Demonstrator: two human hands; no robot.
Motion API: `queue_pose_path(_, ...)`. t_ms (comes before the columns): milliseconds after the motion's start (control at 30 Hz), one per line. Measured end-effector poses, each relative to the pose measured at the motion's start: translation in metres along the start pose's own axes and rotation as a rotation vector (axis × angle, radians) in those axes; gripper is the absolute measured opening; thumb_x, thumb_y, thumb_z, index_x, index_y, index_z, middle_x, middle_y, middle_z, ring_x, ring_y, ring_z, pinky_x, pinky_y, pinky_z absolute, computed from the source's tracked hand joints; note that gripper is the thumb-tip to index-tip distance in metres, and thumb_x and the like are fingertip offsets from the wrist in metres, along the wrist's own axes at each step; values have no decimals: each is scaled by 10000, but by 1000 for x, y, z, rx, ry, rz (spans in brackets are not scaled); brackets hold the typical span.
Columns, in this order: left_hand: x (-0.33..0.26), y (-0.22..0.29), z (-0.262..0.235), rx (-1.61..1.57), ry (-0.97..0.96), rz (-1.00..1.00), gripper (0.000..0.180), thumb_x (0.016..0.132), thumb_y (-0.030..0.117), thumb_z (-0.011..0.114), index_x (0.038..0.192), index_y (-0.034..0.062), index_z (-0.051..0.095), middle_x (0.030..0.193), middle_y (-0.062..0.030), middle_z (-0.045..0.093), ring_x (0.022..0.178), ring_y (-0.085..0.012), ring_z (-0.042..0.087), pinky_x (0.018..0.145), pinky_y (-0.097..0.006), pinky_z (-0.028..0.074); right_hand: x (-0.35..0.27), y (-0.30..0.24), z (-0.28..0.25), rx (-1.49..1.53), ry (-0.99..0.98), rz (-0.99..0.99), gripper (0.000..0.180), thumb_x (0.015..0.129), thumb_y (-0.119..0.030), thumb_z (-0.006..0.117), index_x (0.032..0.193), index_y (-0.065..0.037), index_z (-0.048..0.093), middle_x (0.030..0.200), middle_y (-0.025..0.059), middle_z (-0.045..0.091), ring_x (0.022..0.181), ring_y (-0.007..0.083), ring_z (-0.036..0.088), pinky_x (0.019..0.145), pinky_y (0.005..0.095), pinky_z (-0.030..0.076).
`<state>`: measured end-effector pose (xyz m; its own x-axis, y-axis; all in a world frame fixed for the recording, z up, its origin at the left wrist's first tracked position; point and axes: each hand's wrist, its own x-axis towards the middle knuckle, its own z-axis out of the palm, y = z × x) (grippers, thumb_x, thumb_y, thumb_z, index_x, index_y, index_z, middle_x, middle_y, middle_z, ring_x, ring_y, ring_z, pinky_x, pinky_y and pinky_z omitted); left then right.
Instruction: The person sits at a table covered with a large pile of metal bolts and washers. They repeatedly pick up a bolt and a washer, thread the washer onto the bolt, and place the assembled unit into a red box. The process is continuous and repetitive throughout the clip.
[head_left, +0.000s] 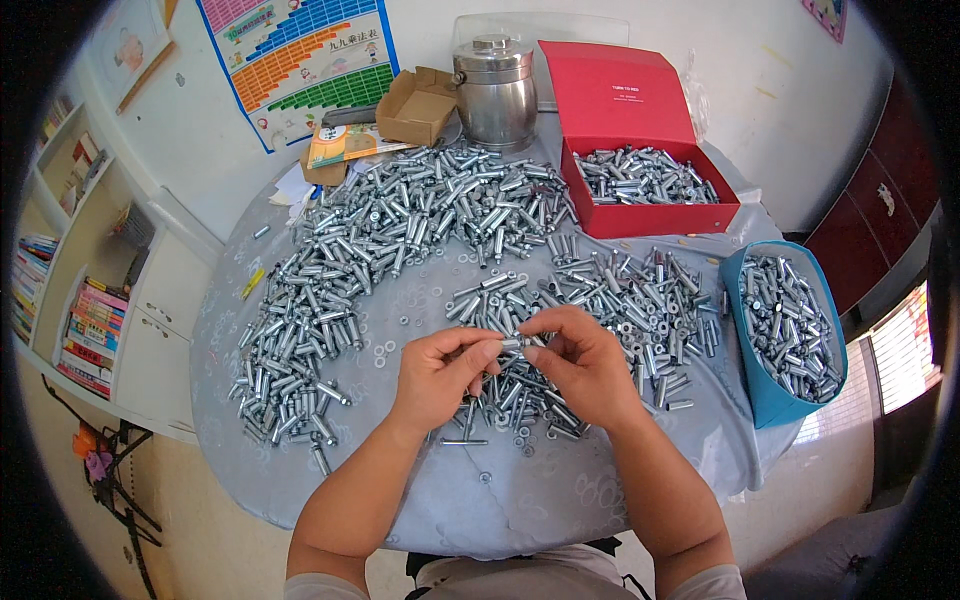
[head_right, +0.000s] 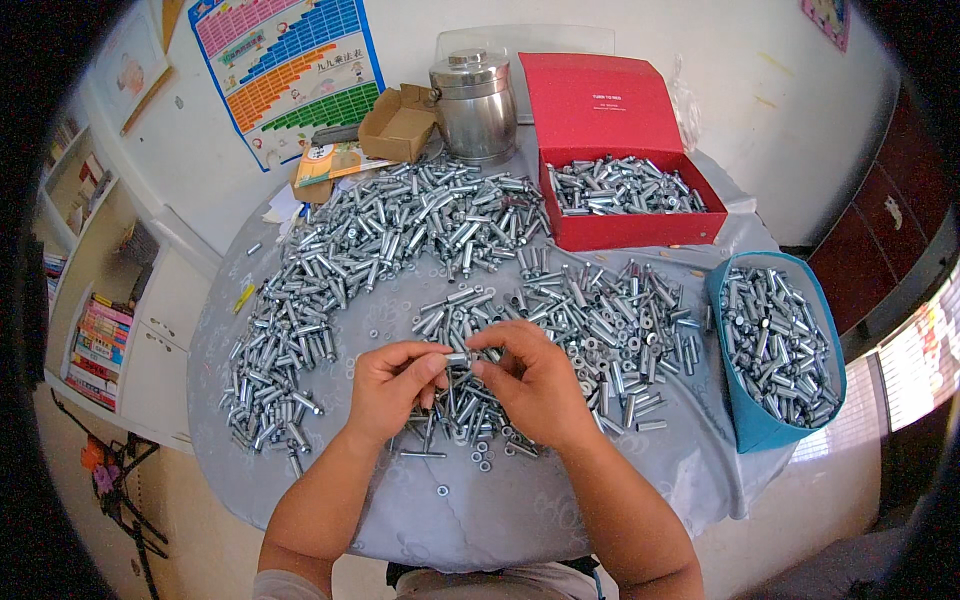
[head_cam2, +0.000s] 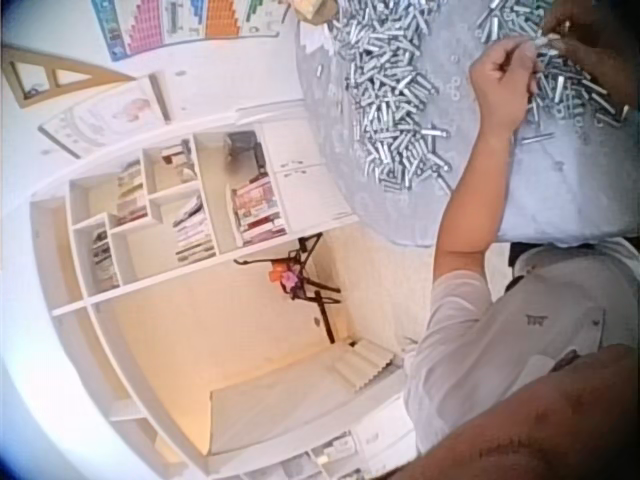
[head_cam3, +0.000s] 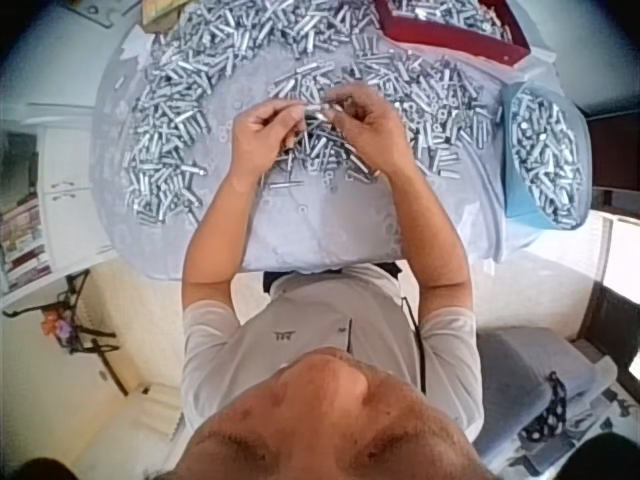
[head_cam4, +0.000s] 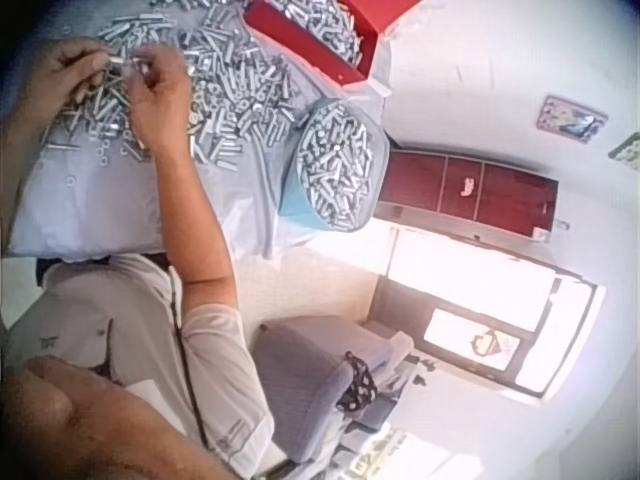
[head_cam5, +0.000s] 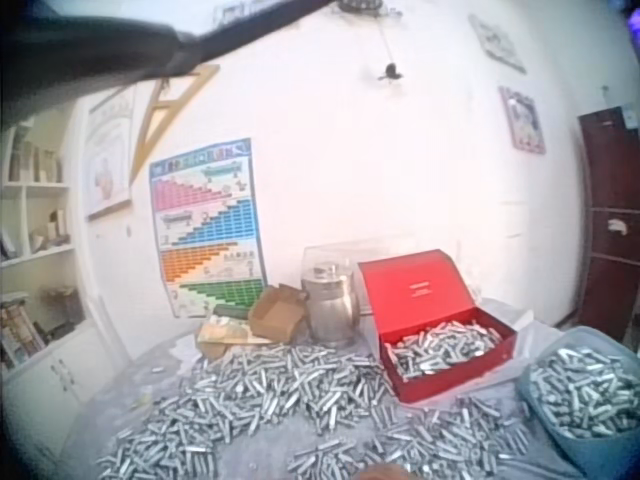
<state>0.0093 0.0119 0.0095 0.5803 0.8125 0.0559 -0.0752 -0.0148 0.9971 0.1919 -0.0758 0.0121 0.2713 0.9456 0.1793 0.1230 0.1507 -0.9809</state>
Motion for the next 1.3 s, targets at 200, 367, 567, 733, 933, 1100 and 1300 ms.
queue_pose_path(200, 0, 0, 1, -9, 16, -4, 181, 946, 120, 676, 1063, -11, 718, 772, -51, 692, 539, -58, 553, 471, -181, 412, -1, 2, -2, -17, -21, 72, 229, 898, -95, 721, 1113, -32, 670, 951, 29, 651, 651, 55, 510, 612, 223, 444)
queue_pose_path(367, 0, -1, 1, -32, 24, -1, 178, 946, 118, 677, 1062, -11, 717, 769, -55, 693, 531, -59, 551, 465, -181, 413, -1, -7, 1, -4, 0, 49, 228, 899, -94, 719, 1114, -33, 671, 960, 29, 652, 649, 56, 510, 611, 224, 446)
queue_pose_path(567, 1, -2, 5, -101, 29, 44, 149, 937, 112, 692, 1039, 8, 664, 782, -71, 708, 544, -54, 564, 470, -183, 434, -1, -4, 2, -7, 11, 14, 250, 911, -115, 711, 1138, -24, 659, 944, 27, 660, 652, 54, 514, 604, 221, 446)
queue_pose_path(733, 1, -4, 4, -87, 10, 44, 106, 940, 102, 687, 969, 24, 622, 772, -87, 709, 531, -53, 563, 463, -185, 434, 0, 1, 0, -102, 1, -87, 247, 927, -136, 692, 1139, -14, 656, 870, 26, 664, 653, 52, 514, 608, 232, 454)
queue_pose_path(933, 1, -6, 3, -121, 9, 50, 95, 941, 98, 685, 953, 25, 625, 766, -88, 709, 519, -51, 557, 454, -182, 431, 1, 4, 0, -57, -19, 47, 252, 918, -129, 702, 1142, -19, 666, 867, 25, 661, 645, 56, 514, 607, 231, 449)
queue_pose_path(1100, 1, -6, 3, -130, 14, 55, 87, 942, 93, 681, 947, 26, 625, 760, -86, 707, 516, -51, 557, 450, -183, 432, 0, 0, 1, -39, 7, 67, 182, 902, -78, 706, 1072, -17, 691, 942, 42, 660, 666, 77, 541, 619, 235, 458)
queue_pose_path(1300, 2, -8, 6, -144, 46, 31, 114, 956, 124, 671, 931, 31, 609, 748, -90, 702, 497, -53, 544, 436, -182, 416, 1, -2, -1, -157, 21, -90, 200, 884, -40, 708, 1083, -31, 695, 974, 75, 652, 669, 100, 569, 618, 247, 473)
